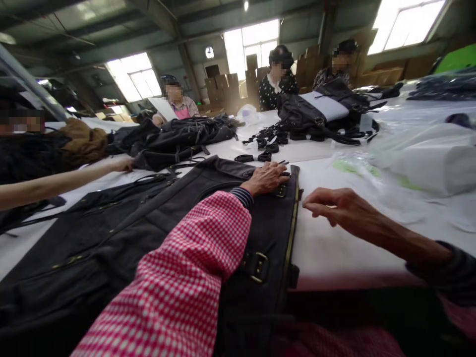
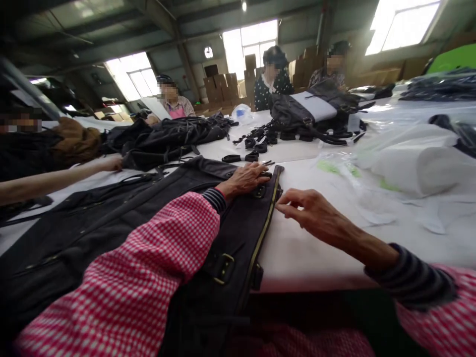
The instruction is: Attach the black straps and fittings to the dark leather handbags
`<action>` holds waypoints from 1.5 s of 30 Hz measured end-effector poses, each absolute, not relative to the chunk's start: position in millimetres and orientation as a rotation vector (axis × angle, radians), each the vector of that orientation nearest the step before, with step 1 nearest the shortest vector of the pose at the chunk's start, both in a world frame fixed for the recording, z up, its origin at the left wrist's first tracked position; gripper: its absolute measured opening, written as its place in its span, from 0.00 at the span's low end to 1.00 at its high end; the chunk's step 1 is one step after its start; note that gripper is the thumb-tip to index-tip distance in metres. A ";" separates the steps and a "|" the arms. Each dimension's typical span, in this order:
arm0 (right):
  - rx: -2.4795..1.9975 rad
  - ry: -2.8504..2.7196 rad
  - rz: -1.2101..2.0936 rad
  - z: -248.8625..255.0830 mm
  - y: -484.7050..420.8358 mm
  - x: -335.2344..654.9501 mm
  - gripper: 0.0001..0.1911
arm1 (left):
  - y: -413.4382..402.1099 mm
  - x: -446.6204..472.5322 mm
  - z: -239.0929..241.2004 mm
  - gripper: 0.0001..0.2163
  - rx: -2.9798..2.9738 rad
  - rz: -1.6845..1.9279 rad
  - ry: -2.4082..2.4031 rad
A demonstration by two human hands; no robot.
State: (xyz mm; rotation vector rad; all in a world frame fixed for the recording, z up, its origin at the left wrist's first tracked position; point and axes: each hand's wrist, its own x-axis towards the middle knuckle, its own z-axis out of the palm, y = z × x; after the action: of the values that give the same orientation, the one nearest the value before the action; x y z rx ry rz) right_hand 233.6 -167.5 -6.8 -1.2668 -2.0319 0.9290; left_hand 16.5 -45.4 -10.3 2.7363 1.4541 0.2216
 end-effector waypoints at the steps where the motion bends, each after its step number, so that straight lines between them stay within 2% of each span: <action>1: -1.255 -2.042 0.964 -6.7 -187.3 237.6 0.18 | -60.4 8.1 1.5 0.20 2.751 0.233 1.441; 3: -1.270 -2.072 1.139 -10.5 -225.7 243.8 0.19 | -104.8 -13.4 28.7 0.20 2.803 0.297 1.403; 5: -1.248 -2.073 1.374 -19.0 -261.3 245.4 0.20 | -167.9 -37.1 53.5 0.14 2.906 0.443 1.291; 8: -1.119 -2.016 1.543 -36.5 -306.0 236.8 0.14 | -279.5 -65.2 63.6 0.14 2.929 0.462 1.222; 11: -1.095 -1.925 1.568 -56.5 -340.1 218.5 0.09 | -375.1 -78.8 28.6 0.07 2.958 0.551 1.160; 15: -1.102 -1.731 1.647 -84.2 -371.7 186.3 0.20 | -445.8 -86.1 -42.5 0.08 2.995 0.679 1.193; 21: -0.937 -1.444 2.035 -110.6 -391.7 136.9 0.23 | -478.7 -92.9 -86.5 0.10 2.304 1.014 1.768; 25: -0.993 -1.322 2.022 -118.3 -394.8 129.9 0.24 | -475.9 -77.8 -113.0 0.23 2.084 0.883 1.714; 29: -1.109 -1.329 1.897 -118.0 -393.5 141.9 0.23 | -470.7 -59.4 -123.6 0.13 1.827 0.802 1.590; 32: -1.024 -1.455 1.776 -107.0 -394.4 152.5 0.17 | -472.1 -57.8 -104.6 0.12 1.515 0.737 1.469; 36: -0.886 -1.649 1.894 -96.3 -407.4 160.9 0.24 | -477.7 -63.3 -79.9 0.13 1.278 0.697 1.367; 39: -0.878 -1.752 1.857 -100.6 -421.6 161.2 0.23 | -480.9 -62.9 -76.1 0.13 1.257 0.691 1.379; 42: -0.908 -1.840 1.813 -104.3 -429.6 158.9 0.16 | -483.6 -60.5 -77.2 0.13 1.311 0.724 1.400; 44: -0.985 -1.813 1.843 -102.1 -429.8 157.2 0.14 | -486.7 -61.3 -78.6 0.10 1.499 0.796 1.458; 45: -1.005 -1.753 1.902 -99.8 -428.6 156.2 0.15 | -488.8 -62.7 -79.8 0.11 1.677 0.831 1.497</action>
State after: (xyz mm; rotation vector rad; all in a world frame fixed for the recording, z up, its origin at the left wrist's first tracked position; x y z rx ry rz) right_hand 156.2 -428.6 -99.8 -1.0046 -1.7532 1.9018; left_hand -62.7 -488.8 -79.8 1.6770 1.4973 0.8314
